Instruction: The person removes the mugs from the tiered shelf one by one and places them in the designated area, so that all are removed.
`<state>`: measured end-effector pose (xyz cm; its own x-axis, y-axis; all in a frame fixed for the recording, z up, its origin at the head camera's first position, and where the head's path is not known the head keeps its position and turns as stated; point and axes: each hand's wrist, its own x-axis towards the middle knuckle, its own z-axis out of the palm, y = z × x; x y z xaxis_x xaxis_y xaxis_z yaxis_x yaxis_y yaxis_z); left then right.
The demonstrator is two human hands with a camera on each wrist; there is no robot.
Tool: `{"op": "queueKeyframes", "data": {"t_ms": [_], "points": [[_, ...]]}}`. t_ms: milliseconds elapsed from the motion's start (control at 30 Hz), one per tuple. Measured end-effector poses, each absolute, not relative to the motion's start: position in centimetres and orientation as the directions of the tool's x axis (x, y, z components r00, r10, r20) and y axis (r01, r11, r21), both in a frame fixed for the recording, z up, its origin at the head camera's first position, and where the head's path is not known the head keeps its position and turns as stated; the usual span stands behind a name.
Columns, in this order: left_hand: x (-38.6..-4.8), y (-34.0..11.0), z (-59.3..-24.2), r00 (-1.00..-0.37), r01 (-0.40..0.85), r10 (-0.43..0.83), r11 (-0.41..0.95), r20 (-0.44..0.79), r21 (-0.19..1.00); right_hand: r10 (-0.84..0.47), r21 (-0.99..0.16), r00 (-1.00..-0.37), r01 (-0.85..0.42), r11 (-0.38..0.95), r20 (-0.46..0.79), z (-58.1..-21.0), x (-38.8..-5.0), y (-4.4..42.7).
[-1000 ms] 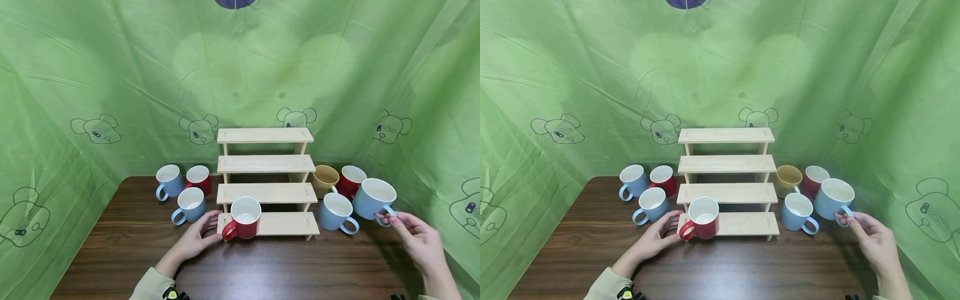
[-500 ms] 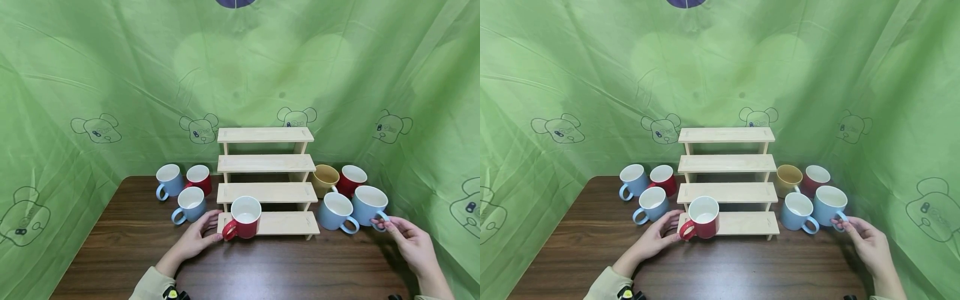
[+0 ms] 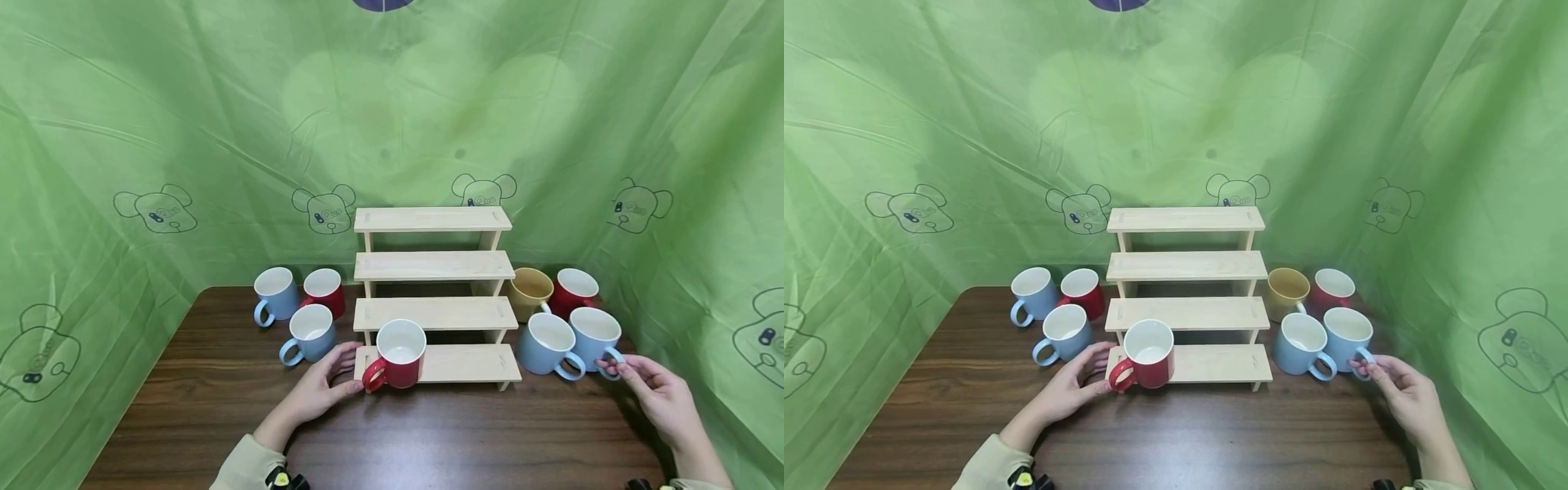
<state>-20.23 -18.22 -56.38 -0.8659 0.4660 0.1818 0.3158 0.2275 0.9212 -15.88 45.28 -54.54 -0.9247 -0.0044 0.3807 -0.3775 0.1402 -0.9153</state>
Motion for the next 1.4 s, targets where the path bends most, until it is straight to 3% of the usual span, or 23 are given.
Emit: {"op": "queueKeyframes", "data": {"t_ms": [367,600,833,1067,1400], "points": [[-20.2,-18.1,-56.2,-0.859,0.321,0.469,0.186,0.203,0.928,0.015,-0.927,-0.94,-0.332,0.173,0.34,-54.7,-15.5,45.9],[-20.1,-18.1,-56.2,-0.86,0.321,0.468,0.182,0.205,0.929,0.053,-0.89,-0.941,-0.296,0.348,0.334,-55.1,-15.4,46.5],[-20.1,-18.1,-56.2,-0.855,0.326,0.473,0.174,0.211,0.929,0.054,-0.907,-0.952,-0.268,0.325,0.301,-55.2,-15.2,47.1],[-20.1,-18.1,-56.4,-0.86,0.325,0.468,0.191,0.205,0.926,0.062,-0.844,-0.942,-0.264,0.467,0.329,-55.1,-15.2,47.0],[-20.2,-18.1,-56.2,-0.867,0.31,0.463,0.207,0.186,0.928,0.092,-0.938,-0.957,-0.245,0.245,0.274,-54.9,-15.0,47.0]]}}
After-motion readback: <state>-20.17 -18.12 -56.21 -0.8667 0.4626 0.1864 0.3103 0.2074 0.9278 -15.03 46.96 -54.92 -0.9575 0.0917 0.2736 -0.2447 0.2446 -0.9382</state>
